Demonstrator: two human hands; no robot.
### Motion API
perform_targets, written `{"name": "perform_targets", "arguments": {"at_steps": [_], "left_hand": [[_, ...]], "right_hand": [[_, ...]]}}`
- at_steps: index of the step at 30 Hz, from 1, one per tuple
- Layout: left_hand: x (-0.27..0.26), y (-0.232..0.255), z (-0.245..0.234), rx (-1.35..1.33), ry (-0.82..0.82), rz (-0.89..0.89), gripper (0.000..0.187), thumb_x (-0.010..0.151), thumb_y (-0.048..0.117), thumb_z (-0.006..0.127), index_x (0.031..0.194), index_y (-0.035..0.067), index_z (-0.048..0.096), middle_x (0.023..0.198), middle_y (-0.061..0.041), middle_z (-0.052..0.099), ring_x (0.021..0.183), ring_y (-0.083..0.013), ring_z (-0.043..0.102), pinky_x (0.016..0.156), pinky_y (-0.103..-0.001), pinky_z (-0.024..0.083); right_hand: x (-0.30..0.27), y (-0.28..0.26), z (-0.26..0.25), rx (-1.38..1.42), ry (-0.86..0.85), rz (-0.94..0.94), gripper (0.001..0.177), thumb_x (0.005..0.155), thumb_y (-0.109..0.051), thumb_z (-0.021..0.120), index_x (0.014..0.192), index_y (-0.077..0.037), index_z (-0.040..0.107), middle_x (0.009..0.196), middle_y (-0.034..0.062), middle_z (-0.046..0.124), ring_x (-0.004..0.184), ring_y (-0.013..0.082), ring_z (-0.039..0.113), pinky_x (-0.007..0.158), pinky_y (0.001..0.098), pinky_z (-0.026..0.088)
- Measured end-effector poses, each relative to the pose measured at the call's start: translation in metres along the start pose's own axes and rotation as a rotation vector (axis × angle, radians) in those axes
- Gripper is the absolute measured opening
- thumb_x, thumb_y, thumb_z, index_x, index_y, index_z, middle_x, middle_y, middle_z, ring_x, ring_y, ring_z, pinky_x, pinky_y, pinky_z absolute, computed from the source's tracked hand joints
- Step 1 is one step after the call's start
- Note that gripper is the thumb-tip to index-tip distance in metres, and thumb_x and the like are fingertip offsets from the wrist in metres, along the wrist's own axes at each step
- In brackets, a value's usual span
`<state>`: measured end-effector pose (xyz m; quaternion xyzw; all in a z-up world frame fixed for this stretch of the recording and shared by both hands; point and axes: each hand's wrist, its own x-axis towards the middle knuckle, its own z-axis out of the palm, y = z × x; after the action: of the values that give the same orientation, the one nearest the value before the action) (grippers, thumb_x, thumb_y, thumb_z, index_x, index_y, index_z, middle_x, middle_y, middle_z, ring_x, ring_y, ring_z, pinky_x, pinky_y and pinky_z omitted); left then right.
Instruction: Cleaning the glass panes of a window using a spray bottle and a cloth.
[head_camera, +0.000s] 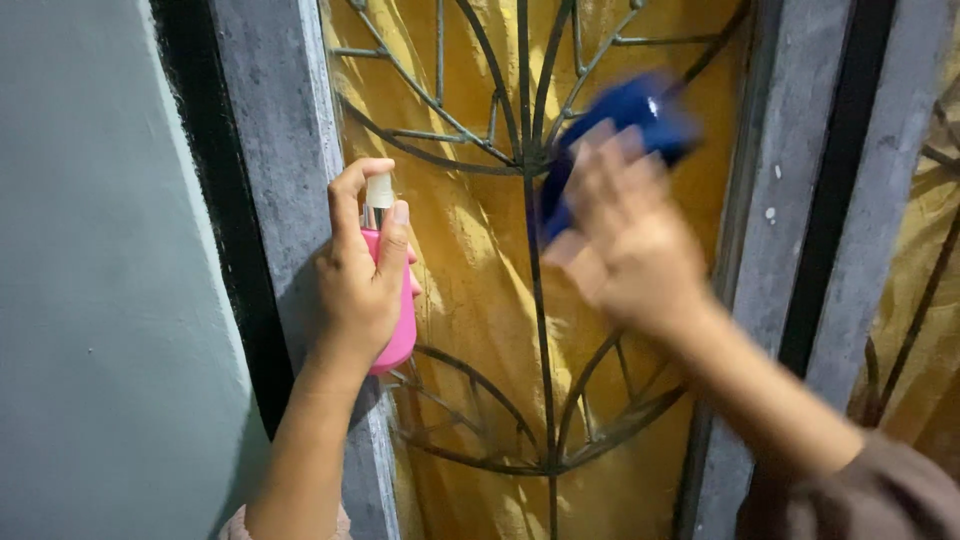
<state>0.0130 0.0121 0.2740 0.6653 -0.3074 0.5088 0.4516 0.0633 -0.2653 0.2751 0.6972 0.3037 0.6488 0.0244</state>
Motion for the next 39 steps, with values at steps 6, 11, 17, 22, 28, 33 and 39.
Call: {"name": "perform_targets", "arguments": {"at_steps": [6, 11, 17, 22, 28, 33, 39], "left_hand": [[-0.002, -0.004, 0.009, -0.030, 0.084, -0.044, 0.035, 0.112, 0.024, 0.051, 0.145, 0.018, 0.042, 0.077, -0.003, 0.062, 0.057, -0.0145, 0.065, 0.050, -0.031, 0.055], [-0.004, 0.005, 0.011, 0.082, 0.149, -0.087, 0.035, 0.111, 0.028, 0.050, 0.144, 0.022, 0.043, 0.068, -0.003, 0.064, 0.052, -0.0160, 0.068, 0.046, -0.034, 0.052], [-0.010, 0.011, 0.016, 0.217, 0.192, -0.101, 0.035, 0.110, 0.029, 0.050, 0.145, 0.024, 0.042, 0.071, -0.012, 0.069, 0.059, -0.0280, 0.073, 0.046, -0.043, 0.050], [-0.018, 0.003, 0.025, 0.384, 0.297, 0.074, 0.034, 0.114, 0.028, 0.049, 0.146, 0.023, 0.042, 0.097, -0.021, 0.073, 0.083, -0.0421, 0.073, 0.057, -0.049, 0.052], [-0.019, 0.006, 0.022, 0.396, 0.251, 0.020, 0.036, 0.113, 0.027, 0.050, 0.147, 0.022, 0.041, 0.105, -0.022, 0.074, 0.090, -0.0435, 0.073, 0.063, -0.050, 0.054], [-0.018, 0.002, 0.024, 0.320, 0.272, 0.110, 0.034, 0.115, 0.026, 0.047, 0.148, 0.022, 0.039, 0.112, -0.021, 0.074, 0.096, -0.0414, 0.074, 0.065, -0.047, 0.057], [-0.017, 0.011, 0.019, 0.364, 0.211, -0.026, 0.036, 0.113, 0.028, 0.048, 0.147, 0.023, 0.039, 0.104, -0.021, 0.075, 0.091, -0.0441, 0.073, 0.060, -0.051, 0.052]], "right_hand": [[-0.014, -0.055, -0.009, 0.273, -0.256, -0.312, 0.060, 0.095, -0.049, 0.063, 0.145, -0.016, 0.062, 0.134, 0.0120, 0.064, 0.132, 0.0328, 0.056, 0.114, 0.0483, 0.043], [0.003, -0.018, -0.022, 0.080, -0.301, 0.265, 0.053, 0.100, -0.044, 0.059, 0.151, -0.028, 0.052, 0.129, 0.0147, 0.066, 0.121, 0.0370, 0.061, 0.110, 0.0450, 0.047], [-0.022, -0.021, 0.021, 0.051, 0.069, 0.248, 0.053, 0.107, -0.040, 0.055, 0.142, 0.000, 0.055, 0.165, 0.0326, 0.029, 0.154, 0.0514, 0.022, 0.126, 0.0599, 0.020], [-0.044, -0.064, 0.016, -0.010, -0.129, 0.099, 0.060, 0.096, -0.055, 0.056, 0.121, -0.001, 0.066, 0.160, 0.0328, 0.036, 0.152, 0.0504, 0.026, 0.125, 0.0590, 0.020], [-0.058, 0.004, 0.022, -0.234, -0.519, 0.541, 0.053, 0.105, -0.059, 0.045, 0.119, -0.013, 0.069, 0.109, 0.0171, 0.070, 0.099, 0.0324, 0.067, 0.096, 0.0462, 0.053], [-0.039, -0.004, 0.039, -0.134, -0.436, 0.671, 0.050, 0.105, -0.052, 0.050, 0.132, -0.012, 0.062, 0.096, 0.0166, 0.066, 0.092, 0.0331, 0.063, 0.091, 0.0476, 0.047], [-0.041, -0.084, 0.004, 0.208, -0.163, -0.277, 0.058, 0.092, -0.046, 0.063, 0.141, -0.015, 0.060, 0.131, 0.0171, 0.062, 0.129, 0.0349, 0.052, 0.117, 0.0517, 0.031]]}}
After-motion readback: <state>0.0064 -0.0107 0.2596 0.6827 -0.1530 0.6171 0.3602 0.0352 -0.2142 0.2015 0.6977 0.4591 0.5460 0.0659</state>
